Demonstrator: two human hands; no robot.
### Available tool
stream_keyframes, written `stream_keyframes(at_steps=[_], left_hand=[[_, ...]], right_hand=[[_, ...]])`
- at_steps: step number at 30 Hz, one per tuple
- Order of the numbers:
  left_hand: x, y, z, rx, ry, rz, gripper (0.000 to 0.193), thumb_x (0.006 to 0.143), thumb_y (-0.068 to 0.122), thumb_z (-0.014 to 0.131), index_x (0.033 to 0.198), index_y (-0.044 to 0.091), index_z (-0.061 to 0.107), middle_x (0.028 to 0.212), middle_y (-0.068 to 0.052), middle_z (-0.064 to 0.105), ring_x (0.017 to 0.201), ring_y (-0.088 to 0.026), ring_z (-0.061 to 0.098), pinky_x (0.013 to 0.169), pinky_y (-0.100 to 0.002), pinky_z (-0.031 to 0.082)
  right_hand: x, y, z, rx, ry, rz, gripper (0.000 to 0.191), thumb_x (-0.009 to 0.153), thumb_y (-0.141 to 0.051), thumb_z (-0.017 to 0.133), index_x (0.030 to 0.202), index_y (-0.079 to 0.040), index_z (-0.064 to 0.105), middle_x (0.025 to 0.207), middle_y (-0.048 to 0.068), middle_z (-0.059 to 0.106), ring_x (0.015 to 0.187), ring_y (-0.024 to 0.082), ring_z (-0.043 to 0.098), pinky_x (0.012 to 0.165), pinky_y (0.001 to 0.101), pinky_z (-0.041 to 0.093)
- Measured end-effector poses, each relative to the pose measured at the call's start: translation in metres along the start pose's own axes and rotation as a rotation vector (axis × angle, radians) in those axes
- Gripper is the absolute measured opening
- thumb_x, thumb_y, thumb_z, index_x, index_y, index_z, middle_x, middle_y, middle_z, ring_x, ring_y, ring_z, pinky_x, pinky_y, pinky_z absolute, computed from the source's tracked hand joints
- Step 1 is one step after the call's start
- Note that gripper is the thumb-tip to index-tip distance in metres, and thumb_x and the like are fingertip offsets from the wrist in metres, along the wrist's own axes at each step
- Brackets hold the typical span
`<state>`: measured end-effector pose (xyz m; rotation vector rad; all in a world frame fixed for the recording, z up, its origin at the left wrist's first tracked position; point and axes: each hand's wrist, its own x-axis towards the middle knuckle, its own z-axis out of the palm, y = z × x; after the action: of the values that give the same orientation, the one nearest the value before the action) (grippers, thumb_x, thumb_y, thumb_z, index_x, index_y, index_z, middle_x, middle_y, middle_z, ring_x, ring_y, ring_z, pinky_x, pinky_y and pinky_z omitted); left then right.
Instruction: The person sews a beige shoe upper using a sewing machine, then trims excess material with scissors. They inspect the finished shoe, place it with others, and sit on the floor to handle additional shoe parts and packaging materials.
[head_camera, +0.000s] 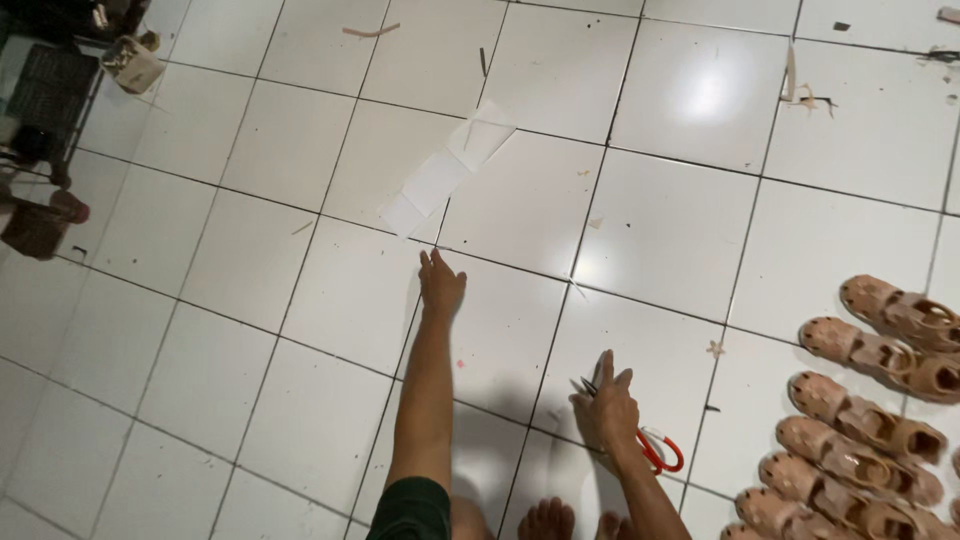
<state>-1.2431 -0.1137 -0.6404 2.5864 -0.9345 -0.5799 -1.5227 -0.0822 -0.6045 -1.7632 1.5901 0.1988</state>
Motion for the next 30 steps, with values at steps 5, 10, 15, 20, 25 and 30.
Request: stream_keyframes(at_steps=[5,10,15,20,25,30], left_hand=[[0.067,-0.015,0.008,0.106,0.003,-0.067,0.104,0.085,0.044,0.077,0.161,0.01,0.015,0.169,-0.019,0.01,0.154,-0.045,0.013,0.117,-0.059,0.033],[0.056,-0.033,0.037,0.312,0.217,0.127,0.089,0.095,0.054,0.07,0.154,0.0,0.031,0.153,-0.024,0.033,0.148,-0.043,0.026,0.12,-0.066,0.023],[-0.017,-0.032,0.089,0.122,0.196,0.169,0.069,0.098,0.046,0.068,0.145,-0.001,0.051,0.134,-0.018,0.058,0.125,-0.034,0.058,0.117,-0.049,0.04],[-0.086,-0.041,0.101,0.258,0.65,0.399,0.039,0.083,0.044,0.075,0.103,0.012,0.066,0.123,-0.013,0.07,0.115,-0.033,0.065,0.09,-0.044,0.05],[-0.149,-0.058,0.103,0.279,0.363,0.536,0.058,0.093,0.04,0.071,0.131,-0.003,0.062,0.096,-0.014,0.074,0.086,-0.032,0.071,0.074,-0.044,0.054],[-0.216,-0.058,0.105,0.431,0.127,0.608,0.03,0.095,0.021,0.067,0.12,0.004,0.067,0.081,-0.015,0.073,0.071,-0.033,0.074,0.062,-0.046,0.057]], right_hand=[[0.027,0.025,0.061,-0.129,-0.001,-0.084,0.098,0.086,-0.024,0.075,0.16,-0.011,0.013,0.146,0.058,0.009,0.079,0.051,0.071,0.064,0.0488,0.062],[0.034,0.049,0.083,-0.122,-0.016,-0.093,0.097,0.086,-0.023,0.075,0.162,-0.012,0.014,0.144,0.058,0.013,0.08,0.051,0.071,0.064,0.0486,0.063],[0.027,0.062,0.086,-0.038,0.043,-0.152,0.093,0.087,-0.022,0.074,0.158,-0.004,0.018,0.136,0.061,0.024,0.077,0.049,0.073,0.066,0.0479,0.063],[0.013,0.07,0.087,-0.03,0.118,-0.186,0.099,0.083,-0.028,0.08,0.16,-0.007,0.022,0.145,0.054,0.021,0.086,0.051,0.07,0.07,0.0505,0.062],[-0.017,0.085,0.075,0.048,0.199,-0.233,0.084,0.08,-0.036,0.084,0.146,-0.002,0.044,0.139,0.043,0.044,0.09,0.046,0.072,0.077,0.048,0.061],[-0.08,0.125,0.058,0.338,0.238,-0.248,0.056,0.085,-0.041,0.08,0.124,-0.002,0.073,0.107,0.021,0.077,0.095,0.032,0.076,0.086,0.0411,0.059]])
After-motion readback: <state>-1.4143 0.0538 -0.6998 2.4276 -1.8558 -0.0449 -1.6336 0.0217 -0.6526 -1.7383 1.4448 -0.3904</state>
